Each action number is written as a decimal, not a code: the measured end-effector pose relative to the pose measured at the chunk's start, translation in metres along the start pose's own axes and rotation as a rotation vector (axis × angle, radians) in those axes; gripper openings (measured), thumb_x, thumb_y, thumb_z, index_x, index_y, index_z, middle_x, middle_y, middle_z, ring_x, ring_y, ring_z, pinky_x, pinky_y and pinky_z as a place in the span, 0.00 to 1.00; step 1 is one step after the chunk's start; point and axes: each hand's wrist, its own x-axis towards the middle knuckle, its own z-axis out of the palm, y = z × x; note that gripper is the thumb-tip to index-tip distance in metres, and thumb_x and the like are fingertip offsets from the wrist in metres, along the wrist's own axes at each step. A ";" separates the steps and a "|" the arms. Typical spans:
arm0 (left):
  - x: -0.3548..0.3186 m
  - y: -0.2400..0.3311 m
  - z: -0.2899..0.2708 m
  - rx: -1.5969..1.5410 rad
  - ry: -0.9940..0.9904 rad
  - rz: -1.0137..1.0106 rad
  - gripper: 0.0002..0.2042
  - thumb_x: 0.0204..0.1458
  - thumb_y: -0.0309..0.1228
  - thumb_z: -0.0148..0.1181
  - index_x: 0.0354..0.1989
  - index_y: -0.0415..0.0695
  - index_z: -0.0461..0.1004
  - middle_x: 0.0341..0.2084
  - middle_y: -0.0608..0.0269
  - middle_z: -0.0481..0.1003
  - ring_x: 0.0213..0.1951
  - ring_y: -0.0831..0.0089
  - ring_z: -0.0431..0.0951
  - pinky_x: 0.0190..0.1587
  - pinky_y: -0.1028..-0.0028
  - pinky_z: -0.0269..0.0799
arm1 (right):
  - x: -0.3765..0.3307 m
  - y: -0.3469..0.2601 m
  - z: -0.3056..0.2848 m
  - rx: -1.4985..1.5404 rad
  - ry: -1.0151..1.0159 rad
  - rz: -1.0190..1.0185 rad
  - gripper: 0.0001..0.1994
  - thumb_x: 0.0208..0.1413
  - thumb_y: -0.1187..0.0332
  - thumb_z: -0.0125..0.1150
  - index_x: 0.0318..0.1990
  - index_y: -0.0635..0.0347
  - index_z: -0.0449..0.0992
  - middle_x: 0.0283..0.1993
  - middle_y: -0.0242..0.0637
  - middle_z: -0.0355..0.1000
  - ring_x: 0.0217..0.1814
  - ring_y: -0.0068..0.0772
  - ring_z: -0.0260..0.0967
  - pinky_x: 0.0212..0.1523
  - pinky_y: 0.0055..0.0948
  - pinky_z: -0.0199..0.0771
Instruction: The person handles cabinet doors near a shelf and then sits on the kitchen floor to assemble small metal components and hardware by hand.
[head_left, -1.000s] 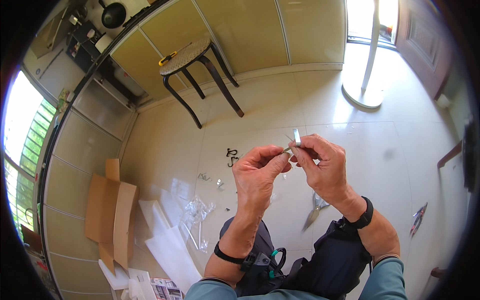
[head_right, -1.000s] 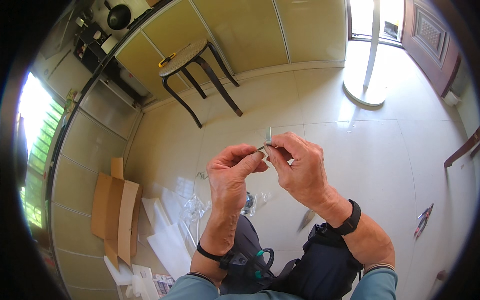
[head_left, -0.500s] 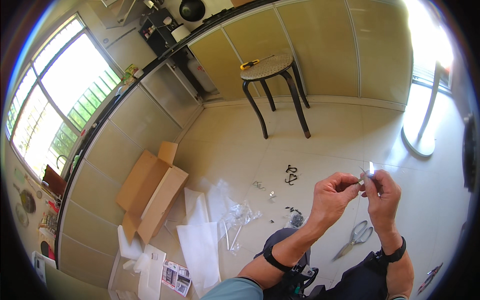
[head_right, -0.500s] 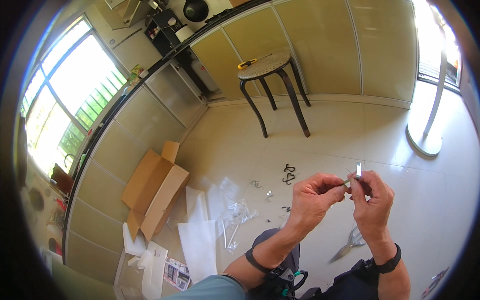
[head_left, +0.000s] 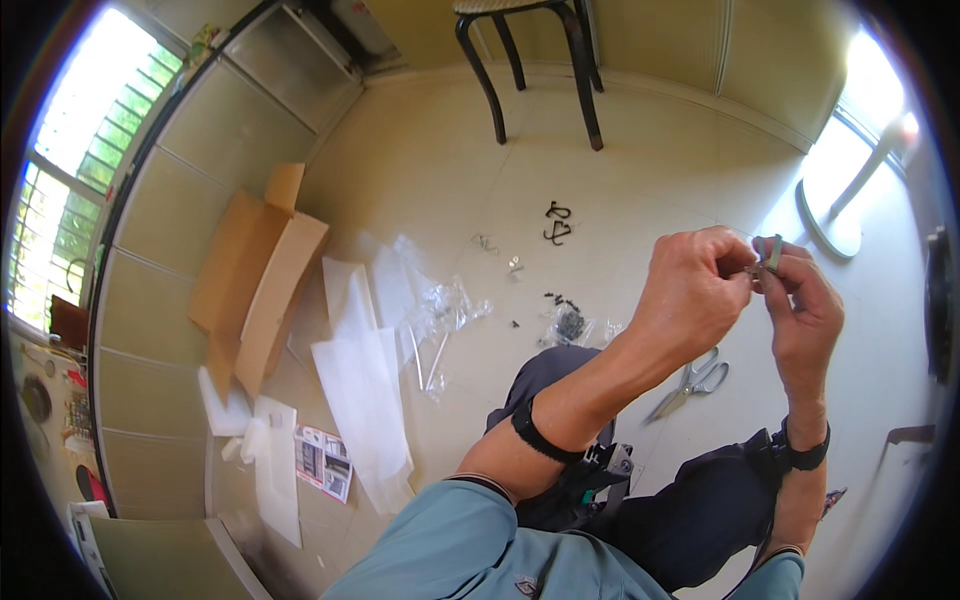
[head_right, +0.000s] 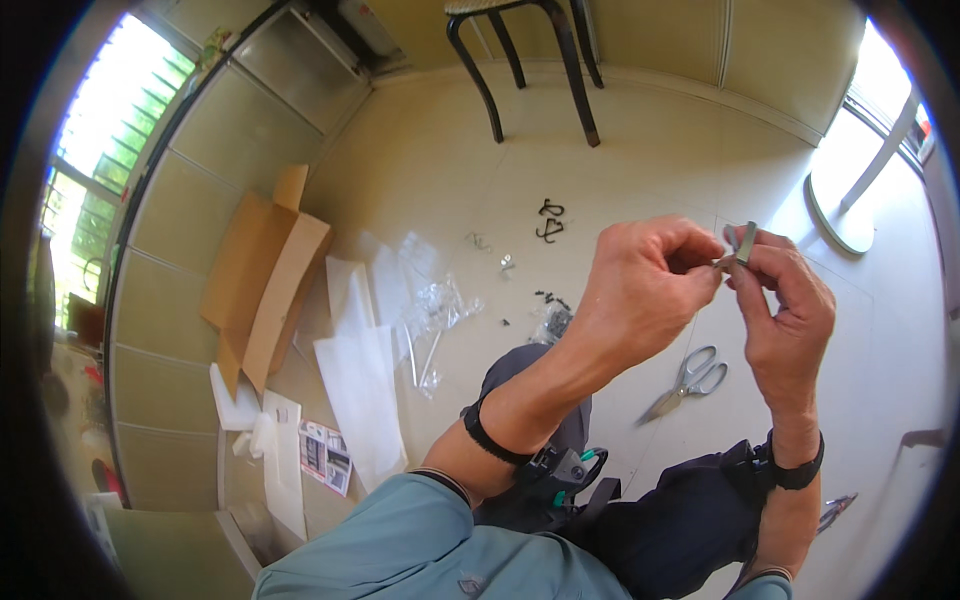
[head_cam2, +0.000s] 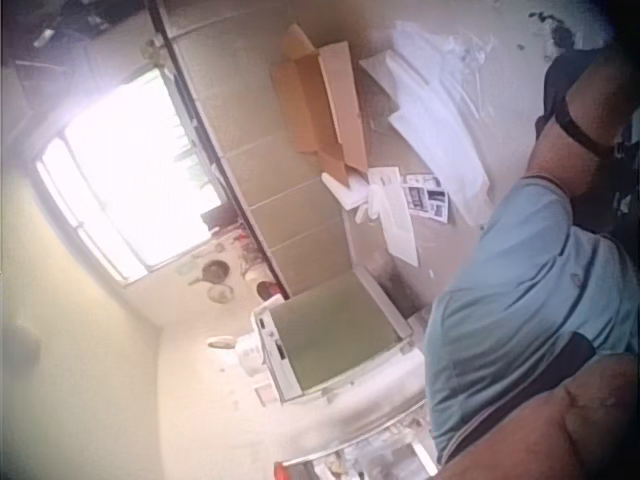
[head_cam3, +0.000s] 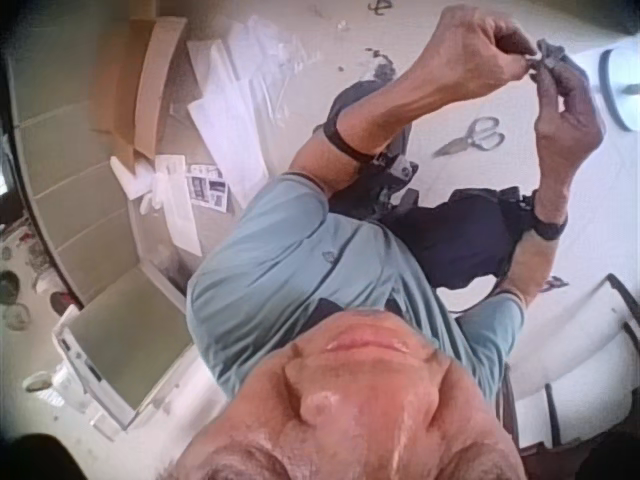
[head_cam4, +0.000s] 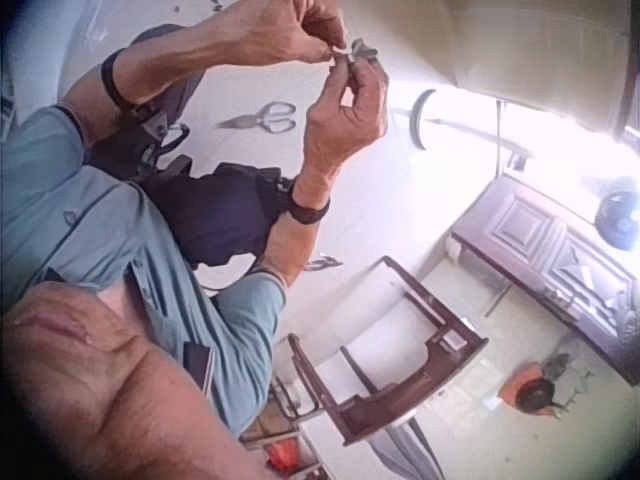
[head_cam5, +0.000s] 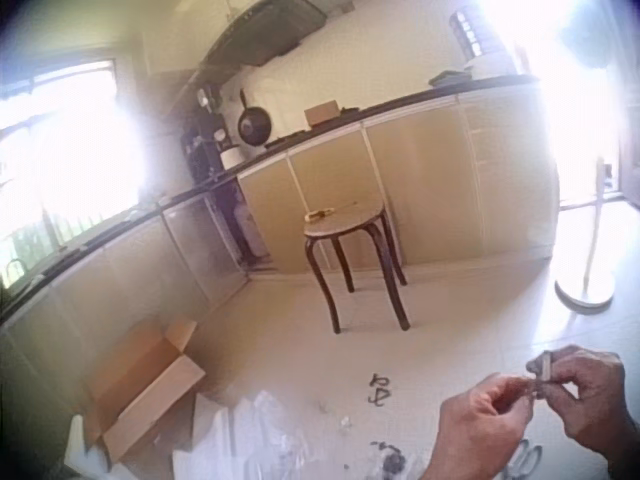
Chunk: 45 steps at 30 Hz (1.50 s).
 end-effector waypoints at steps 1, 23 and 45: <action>0.000 -0.002 -0.002 -0.021 -0.024 -0.002 0.05 0.47 0.20 0.60 0.32 0.34 0.78 0.22 0.63 0.77 0.26 0.82 0.74 0.30 0.80 0.71 | 0.000 -0.001 0.001 -0.003 -0.023 0.005 0.07 0.52 0.85 0.57 0.39 0.70 0.75 0.42 0.43 0.77 0.38 0.26 0.74 0.38 0.22 0.75; 0.024 0.016 -0.110 -0.157 -0.288 0.015 0.15 0.48 0.25 0.60 0.43 0.29 0.74 0.28 0.56 0.79 0.26 0.75 0.77 0.32 0.78 0.75 | 0.026 -0.031 0.053 -0.372 -0.137 -0.149 0.08 0.56 0.81 0.57 0.43 0.67 0.77 0.47 0.45 0.75 0.45 0.35 0.76 0.43 0.26 0.78; -0.011 -0.373 -0.281 1.044 0.173 -0.466 0.07 0.42 0.32 0.60 0.28 0.46 0.81 0.33 0.54 0.78 0.39 0.54 0.78 0.42 0.60 0.74 | -0.050 0.028 0.015 -0.274 0.059 0.554 0.06 0.59 0.75 0.56 0.41 0.68 0.76 0.45 0.44 0.73 0.35 0.25 0.72 0.32 0.21 0.76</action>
